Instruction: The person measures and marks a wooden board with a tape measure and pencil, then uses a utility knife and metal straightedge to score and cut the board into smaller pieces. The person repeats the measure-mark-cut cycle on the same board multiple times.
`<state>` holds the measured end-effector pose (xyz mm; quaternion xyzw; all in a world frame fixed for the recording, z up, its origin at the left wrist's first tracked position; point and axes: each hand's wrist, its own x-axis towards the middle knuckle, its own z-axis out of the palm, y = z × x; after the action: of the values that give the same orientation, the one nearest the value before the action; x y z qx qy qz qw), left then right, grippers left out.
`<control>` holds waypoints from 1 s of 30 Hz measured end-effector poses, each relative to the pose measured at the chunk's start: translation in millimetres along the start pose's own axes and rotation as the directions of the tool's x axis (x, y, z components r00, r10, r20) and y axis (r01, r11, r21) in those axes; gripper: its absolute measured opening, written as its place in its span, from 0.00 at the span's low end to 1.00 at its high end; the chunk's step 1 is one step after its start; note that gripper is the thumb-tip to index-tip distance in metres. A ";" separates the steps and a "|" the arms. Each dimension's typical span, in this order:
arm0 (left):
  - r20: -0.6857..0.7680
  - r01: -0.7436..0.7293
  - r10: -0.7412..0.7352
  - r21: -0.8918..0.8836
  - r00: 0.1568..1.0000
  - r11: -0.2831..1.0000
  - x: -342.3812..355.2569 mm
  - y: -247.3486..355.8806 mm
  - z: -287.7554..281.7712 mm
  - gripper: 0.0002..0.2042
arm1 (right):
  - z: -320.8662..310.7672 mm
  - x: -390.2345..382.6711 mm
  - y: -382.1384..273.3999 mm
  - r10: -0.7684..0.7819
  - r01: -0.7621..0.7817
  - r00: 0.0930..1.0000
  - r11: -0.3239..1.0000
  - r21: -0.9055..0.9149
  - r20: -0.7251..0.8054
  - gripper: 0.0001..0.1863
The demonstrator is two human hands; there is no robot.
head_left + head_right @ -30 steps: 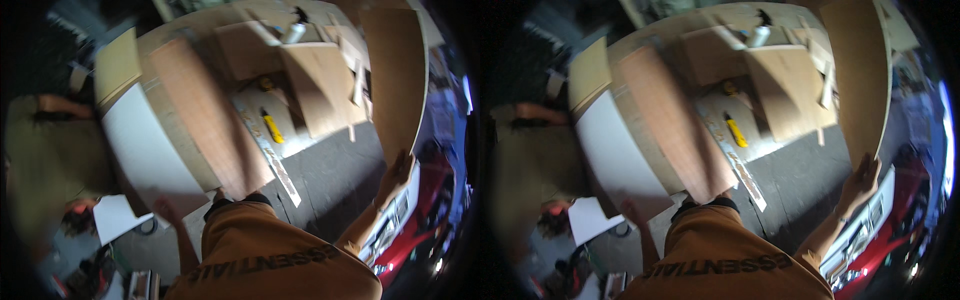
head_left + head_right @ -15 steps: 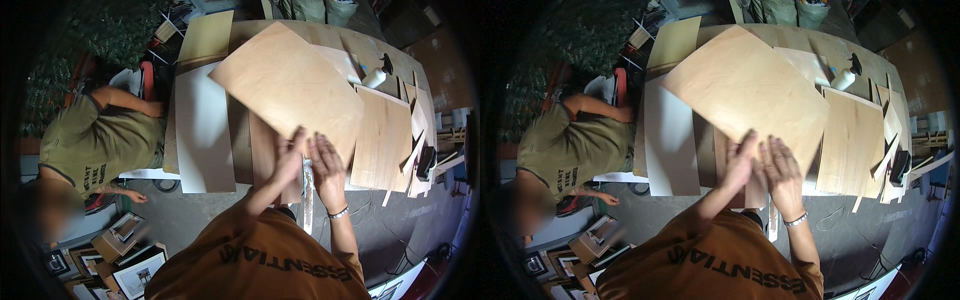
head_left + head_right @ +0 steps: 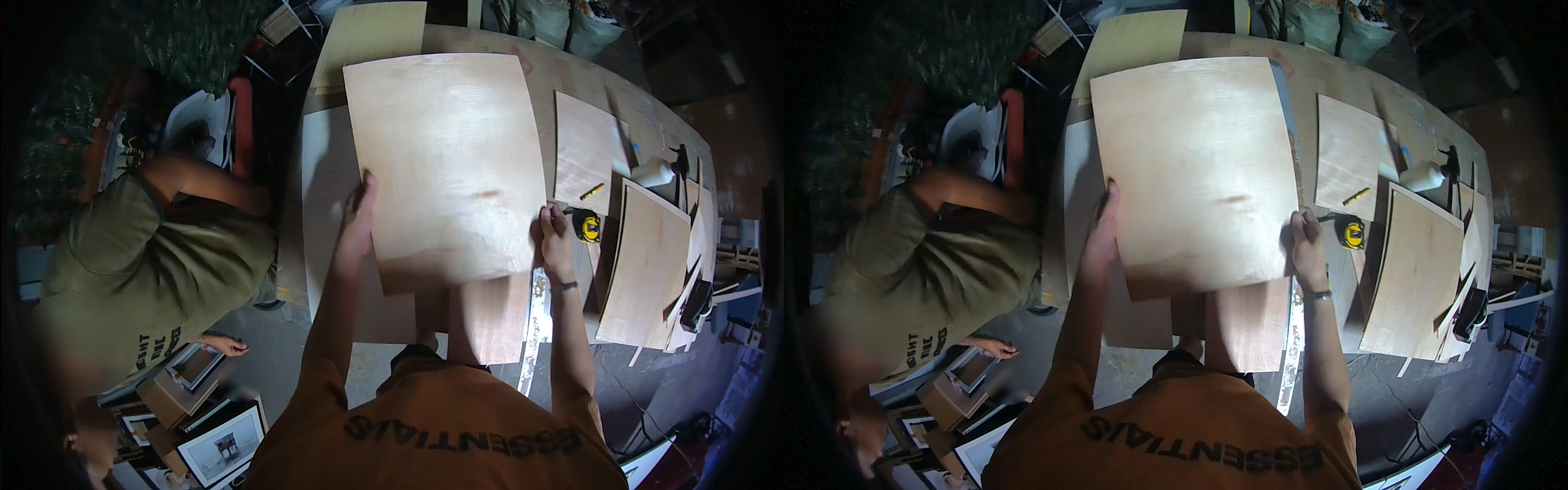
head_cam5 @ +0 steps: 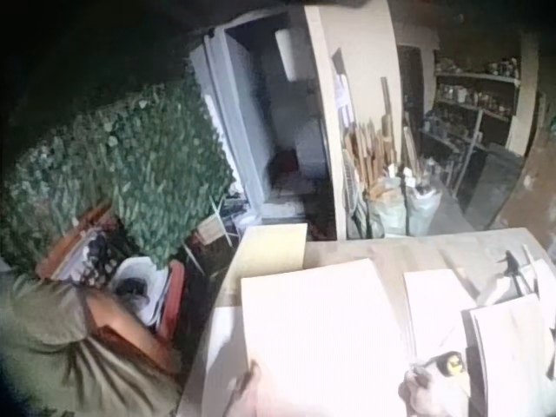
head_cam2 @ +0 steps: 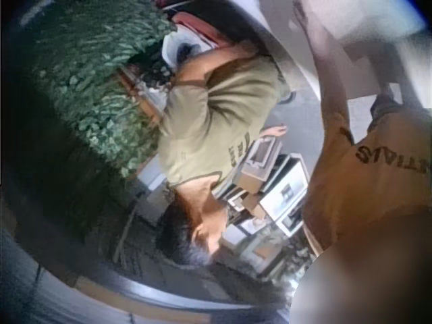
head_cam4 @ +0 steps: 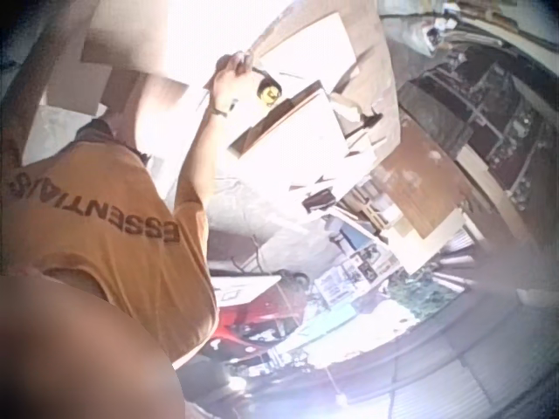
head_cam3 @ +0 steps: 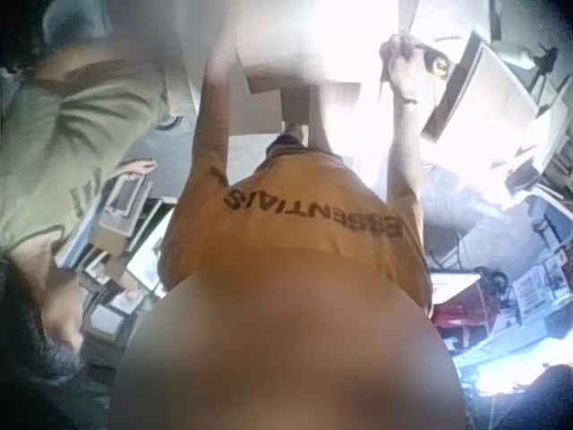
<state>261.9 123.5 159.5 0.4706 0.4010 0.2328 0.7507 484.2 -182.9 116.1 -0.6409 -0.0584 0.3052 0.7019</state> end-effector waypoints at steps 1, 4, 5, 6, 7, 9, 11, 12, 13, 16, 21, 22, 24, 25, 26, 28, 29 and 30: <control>-0.029 -0.017 0.017 0.004 0.999 1.000 12.2 1.8 -15.0 0.27 | 17.1 14.5 5.6 -0.042 0.042 0.999 0.999 0.015 0.005 0.10; -0.149 -0.238 0.286 0.275 0.947 0.932 20.1 11.1 -79.4 0.29 | 86.4 82.5 17.3 -0.118 0.115 0.993 0.982 0.152 0.009 0.11; -0.240 -0.154 0.229 0.296 0.943 0.943 12.2 6.9 -97.0 0.30 | 111.9 113.0 18.1 -0.080 0.084 0.996 0.986 0.143 -0.034 0.11; -0.333 -0.061 0.171 0.317 0.927 0.946 -2.4 0.2 -113.5 0.31 | 137.1 144.7 17.9 -0.109 0.109 0.994 0.980 0.169 -0.012 0.12; -0.342 -0.034 0.155 0.336 0.927 0.941 -19.9 -10.6 -125.7 0.29 | 160.7 175.9 17.2 -0.106 0.099 0.994 0.961 0.259 0.012 0.12; -0.356 0.030 0.105 0.354 0.929 0.935 -56.0 -35.2 -142.7 0.27 | 210.4 235.8 14.0 -0.112 0.131 0.987 0.977 0.169 -0.118 0.14; -0.377 0.111 0.022 0.327 0.926 0.939 -89.0 -57.5 -155.4 0.26 | 245.6 280.5 4.8 -0.257 0.189 0.924 0.951 -0.245 -0.283 0.16; -0.400 0.158 -0.022 0.309 0.916 0.938 -103.9 -67.8 -161.5 0.27 | 258.5 299.1 -3.5 -0.238 0.150 0.927 0.943 -0.296 -0.289 0.17; -0.397 0.150 -0.015 0.312 0.918 0.938 -114.0 -78.0 -167.3 0.26 | 274.3 312.1 -9.8 -0.228 0.131 0.910 0.951 -0.281 -0.347 0.17; -0.455 0.200 -0.017 0.358 0.890 0.912 -134.7 -106.3 -190.6 0.23 | 289.0 321.8 -27.4 -0.159 0.052 0.953 0.925 -0.376 -0.260 0.17; -0.319 0.015 0.319 0.728 0.893 0.685 -128.0 -142.6 -245.8 0.21 | 221.8 224.3 4.5 -0.408 0.294 0.912 0.725 -0.623 -0.044 0.13; -0.295 0.056 0.420 0.867 0.858 0.495 -134.2 -144.8 -256.6 0.20 | 191.1 186.8 17.0 -0.426 0.314 0.904 0.702 -0.639 -0.024 0.12; -0.289 0.103 0.429 0.908 0.856 0.407 -141.6 -153.6 -270.6 0.19 | 115.0 106.4 38.3 -0.414 0.282 0.910 0.684 -0.673 -0.039 0.11; -0.261 0.124 0.414 0.936 0.872 0.330 -147.3 -157.3 -277.0 0.20 | 74.3 63.7 47.0 -0.374 0.205 0.922 0.689 -0.695 -0.098 0.10; -0.241 0.150 0.404 0.958 0.882 0.245 -153.4 -159.1 -282.2 0.22 | 36.0 24.5 52.7 -0.321 0.098 0.928 0.697 -0.710 -0.187 0.10; -0.157 0.112 0.418 0.985 0.895 0.131 -161.4 -163.4 -289.5 0.26 | -40.3 -47.0 53.4 -0.165 -0.212 0.872 0.722 -0.659 -0.461 0.11; -0.095 0.048 0.446 0.992 0.890 0.115 -162.6 -167.1 -293.2 0.29 | -69.3 -69.4 51.8 -0.274 -0.199 0.800 0.718 -0.667 -0.533 0.08; -0.060 0.018 0.398 0.994 0.915 0.109 -165.7 -168.9 -293.7 0.32 | -95.6 -94.1 47.1 -0.360 -0.227 0.775 0.609 -0.760 -0.520 0.08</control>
<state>-78.4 80.0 3.0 0.8491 0.5020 0.0796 0.1438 436.9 -313.2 84.7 -0.9422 0.0254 -0.0130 0.3338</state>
